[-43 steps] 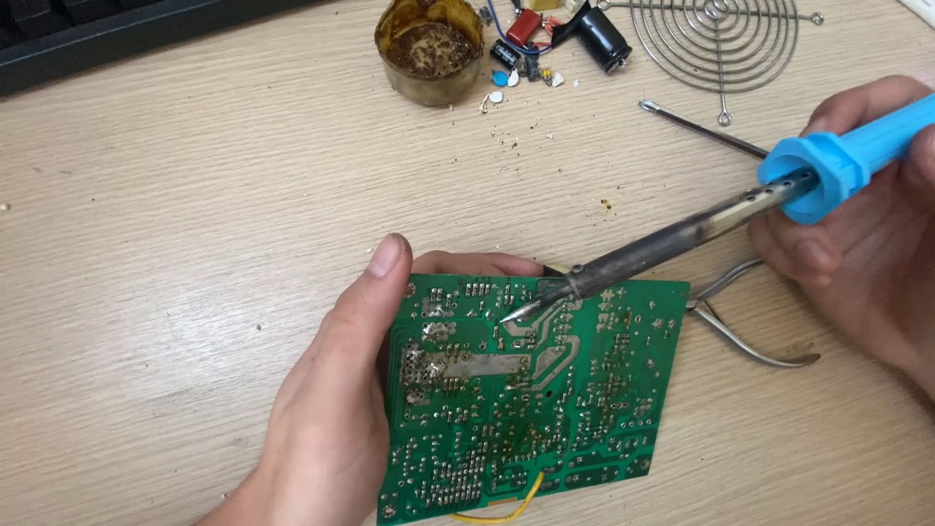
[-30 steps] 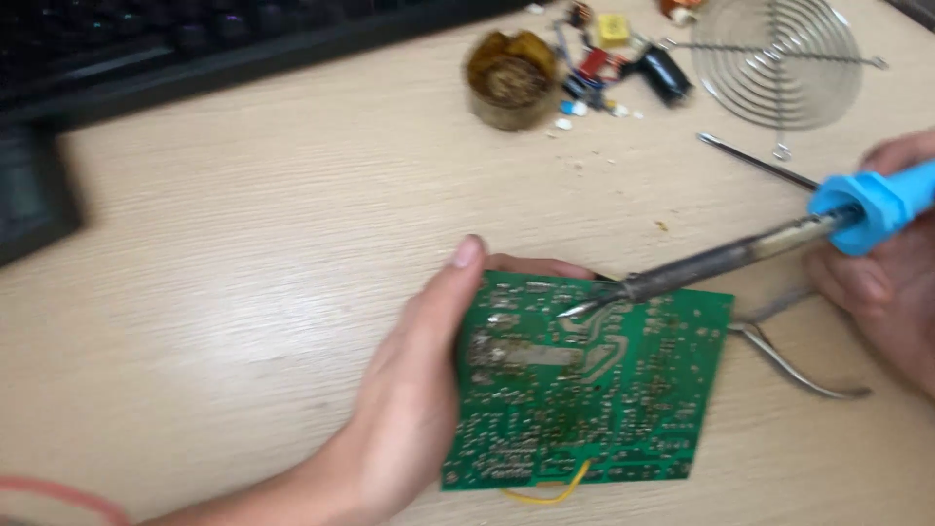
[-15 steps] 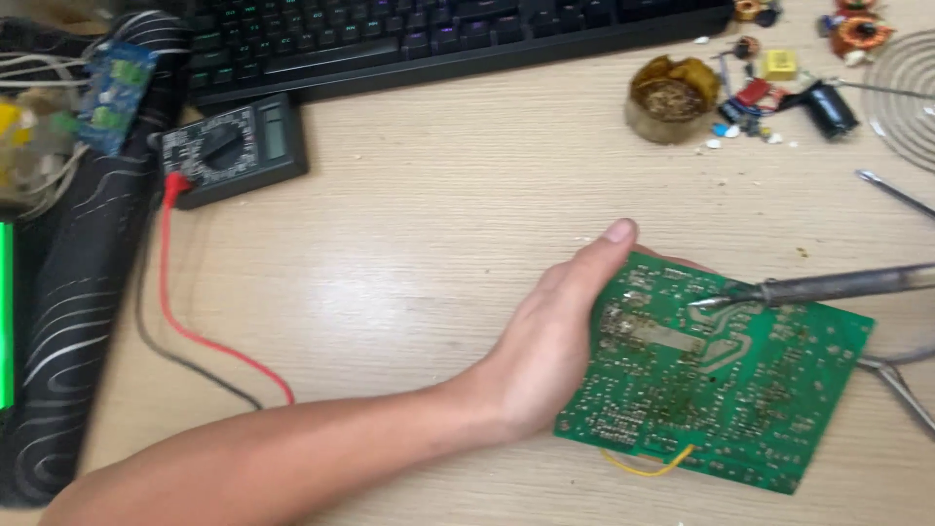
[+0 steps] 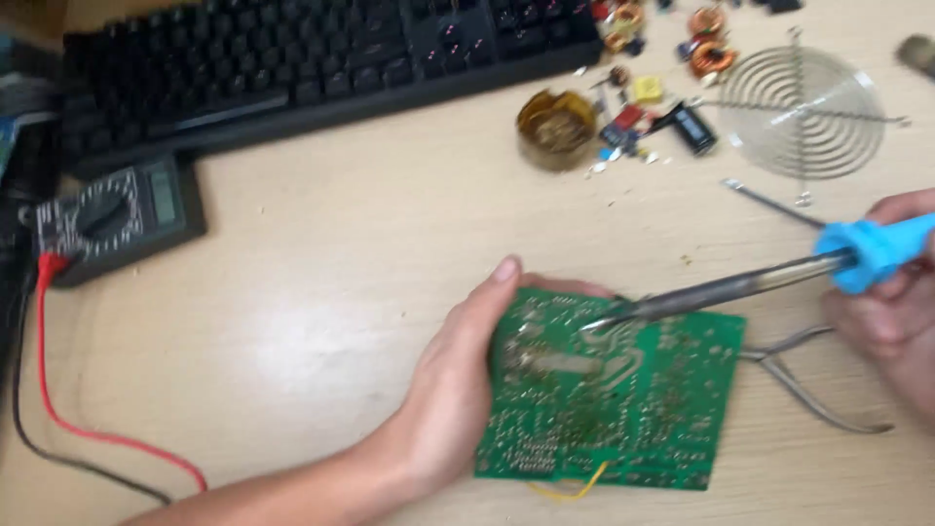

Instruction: Soldering a joint on a circuit board and then using side cutters to remove a component.

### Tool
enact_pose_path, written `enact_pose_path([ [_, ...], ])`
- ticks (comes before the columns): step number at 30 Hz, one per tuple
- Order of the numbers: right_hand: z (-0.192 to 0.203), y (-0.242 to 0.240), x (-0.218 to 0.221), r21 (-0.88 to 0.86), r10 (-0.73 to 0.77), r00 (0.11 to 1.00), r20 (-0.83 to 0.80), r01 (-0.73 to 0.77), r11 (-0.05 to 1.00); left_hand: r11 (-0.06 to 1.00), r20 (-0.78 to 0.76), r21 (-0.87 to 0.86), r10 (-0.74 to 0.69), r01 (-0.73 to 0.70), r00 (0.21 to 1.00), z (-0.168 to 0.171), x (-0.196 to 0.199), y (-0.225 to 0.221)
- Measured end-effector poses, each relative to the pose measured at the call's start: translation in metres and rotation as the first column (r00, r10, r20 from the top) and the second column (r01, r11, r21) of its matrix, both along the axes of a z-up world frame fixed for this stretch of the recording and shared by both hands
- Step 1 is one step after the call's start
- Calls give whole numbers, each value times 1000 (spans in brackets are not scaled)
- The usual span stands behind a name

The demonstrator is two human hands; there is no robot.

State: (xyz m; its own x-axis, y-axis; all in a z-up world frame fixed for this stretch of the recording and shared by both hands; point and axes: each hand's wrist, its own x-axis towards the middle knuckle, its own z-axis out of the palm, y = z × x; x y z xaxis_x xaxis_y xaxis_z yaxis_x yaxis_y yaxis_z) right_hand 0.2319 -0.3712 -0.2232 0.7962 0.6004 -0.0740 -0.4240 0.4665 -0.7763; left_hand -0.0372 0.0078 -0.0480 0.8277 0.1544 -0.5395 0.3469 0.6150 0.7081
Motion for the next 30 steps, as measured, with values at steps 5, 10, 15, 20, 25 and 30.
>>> enact_pose_path([
  [5,93,67,-78,-365,-102,951,292,210,907,996,-201,-51,55,-67,978,14,4,-1],
  [10,115,79,-83,-301,-117,942,314,216,929,989,-219,-48,126,-139,968,25,10,-3],
  [15,120,83,-87,-298,-86,945,317,185,936,977,12,137,165,-165,986,-15,3,4],
  [20,122,83,-90,-312,-64,931,360,184,932,840,289,539,-248,57,925,-28,4,37],
  [25,125,83,-92,-345,-54,919,390,200,917,762,224,602,-446,237,866,-12,-2,55],
  [30,125,83,-95,-335,-51,920,389,193,922,637,50,596,-637,489,769,12,-4,65],
])
